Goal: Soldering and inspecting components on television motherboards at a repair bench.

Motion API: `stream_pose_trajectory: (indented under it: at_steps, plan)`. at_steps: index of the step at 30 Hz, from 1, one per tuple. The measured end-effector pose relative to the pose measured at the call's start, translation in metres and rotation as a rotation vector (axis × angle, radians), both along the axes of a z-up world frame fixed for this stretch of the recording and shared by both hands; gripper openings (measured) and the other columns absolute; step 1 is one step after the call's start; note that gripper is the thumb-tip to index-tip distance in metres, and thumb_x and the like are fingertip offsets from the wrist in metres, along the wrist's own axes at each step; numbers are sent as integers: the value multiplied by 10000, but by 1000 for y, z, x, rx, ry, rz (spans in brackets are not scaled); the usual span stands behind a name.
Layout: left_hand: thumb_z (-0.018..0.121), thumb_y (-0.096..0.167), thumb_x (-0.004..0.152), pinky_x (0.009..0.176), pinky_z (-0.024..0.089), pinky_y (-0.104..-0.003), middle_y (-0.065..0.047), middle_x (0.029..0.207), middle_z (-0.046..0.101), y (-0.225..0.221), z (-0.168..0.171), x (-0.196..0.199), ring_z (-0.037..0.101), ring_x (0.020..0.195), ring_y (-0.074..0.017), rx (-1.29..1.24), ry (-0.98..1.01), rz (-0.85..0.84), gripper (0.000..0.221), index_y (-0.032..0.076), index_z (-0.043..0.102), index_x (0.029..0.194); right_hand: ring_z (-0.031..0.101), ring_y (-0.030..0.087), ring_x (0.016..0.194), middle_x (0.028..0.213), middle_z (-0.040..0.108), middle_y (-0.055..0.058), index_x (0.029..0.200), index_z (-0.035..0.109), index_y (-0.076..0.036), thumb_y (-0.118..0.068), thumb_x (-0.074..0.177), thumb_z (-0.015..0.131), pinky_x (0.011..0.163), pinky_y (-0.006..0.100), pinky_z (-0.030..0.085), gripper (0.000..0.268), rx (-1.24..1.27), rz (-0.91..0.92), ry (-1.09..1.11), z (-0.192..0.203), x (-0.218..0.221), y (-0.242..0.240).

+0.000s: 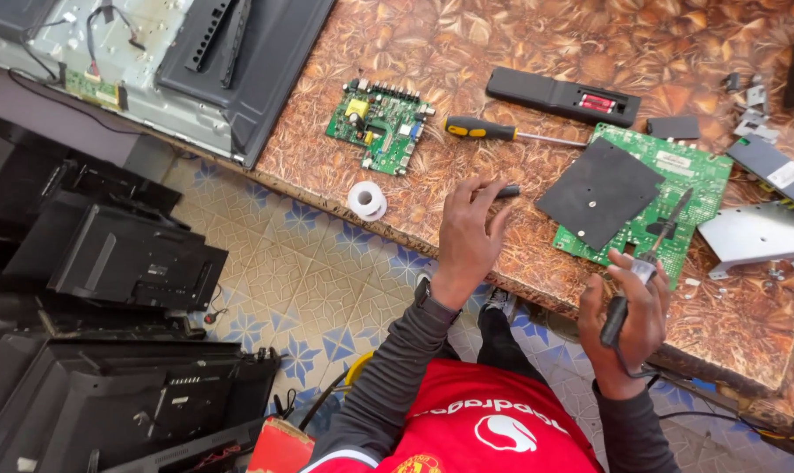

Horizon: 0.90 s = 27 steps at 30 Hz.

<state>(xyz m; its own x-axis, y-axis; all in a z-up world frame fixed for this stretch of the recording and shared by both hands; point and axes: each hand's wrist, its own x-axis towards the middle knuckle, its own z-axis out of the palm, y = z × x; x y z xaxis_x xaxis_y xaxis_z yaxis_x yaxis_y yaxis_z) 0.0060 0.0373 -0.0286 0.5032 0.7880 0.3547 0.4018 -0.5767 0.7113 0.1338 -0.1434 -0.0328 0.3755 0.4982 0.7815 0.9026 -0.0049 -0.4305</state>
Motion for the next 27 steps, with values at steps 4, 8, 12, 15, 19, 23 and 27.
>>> stream_pose_trajectory:
  at_steps: [4,8,12,15,19,23,27]
  plan:
    - [669,134,999,1074,499,-493,-149,1336,535,-4,-12,-8,542,1252,-342,-23,-20,3,421,93,564,1405,695,500,1156,1254,696,325,1217,566,27,48,1072,659,1255,676,374,173,-61,100,20,2,-3,-4]
    - [701,139,974,1139,487,-481,-143,1321,559,-2,-17,-7,552,1277,-322,-12,-60,23,429,69,579,1379,720,487,1101,1221,720,323,1209,568,19,30,1090,653,1246,658,367,146,-43,77,7,1,-3,-2]
    - [702,187,969,1160,473,-508,-131,1356,563,-3,-21,-8,549,1304,-315,-36,-23,46,439,113,573,1382,707,486,1105,1216,723,307,1212,560,7,13,1090,642,1232,658,387,147,-39,59,5,1,-5,-3]
    - [697,222,966,1156,443,-494,-121,1349,578,-4,4,-29,527,1294,-292,-106,-101,84,397,94,621,1334,721,483,1086,1203,727,324,1218,557,10,-9,1106,633,1247,658,372,136,-41,64,-2,2,-4,-2]
    - [807,144,871,1103,363,-516,-149,1327,491,14,37,-86,448,1282,-318,20,-151,548,567,163,528,1365,718,490,1080,1165,740,316,1190,564,16,-66,1123,588,1261,659,366,110,-24,46,21,1,-6,-3]
    - [806,302,886,1064,442,-503,-145,1325,498,50,26,-134,448,1296,-321,-333,117,484,579,130,591,1395,701,545,1101,1146,723,358,1201,562,29,-129,1136,565,1279,682,339,170,-31,98,39,-4,-4,-3]
    - [739,153,928,960,543,-459,-145,1267,581,91,-2,-132,598,1180,-299,-231,-14,527,462,77,600,1362,702,535,1084,1163,722,357,1210,563,31,-121,1144,563,1276,696,335,165,-37,110,40,-4,-4,-3]
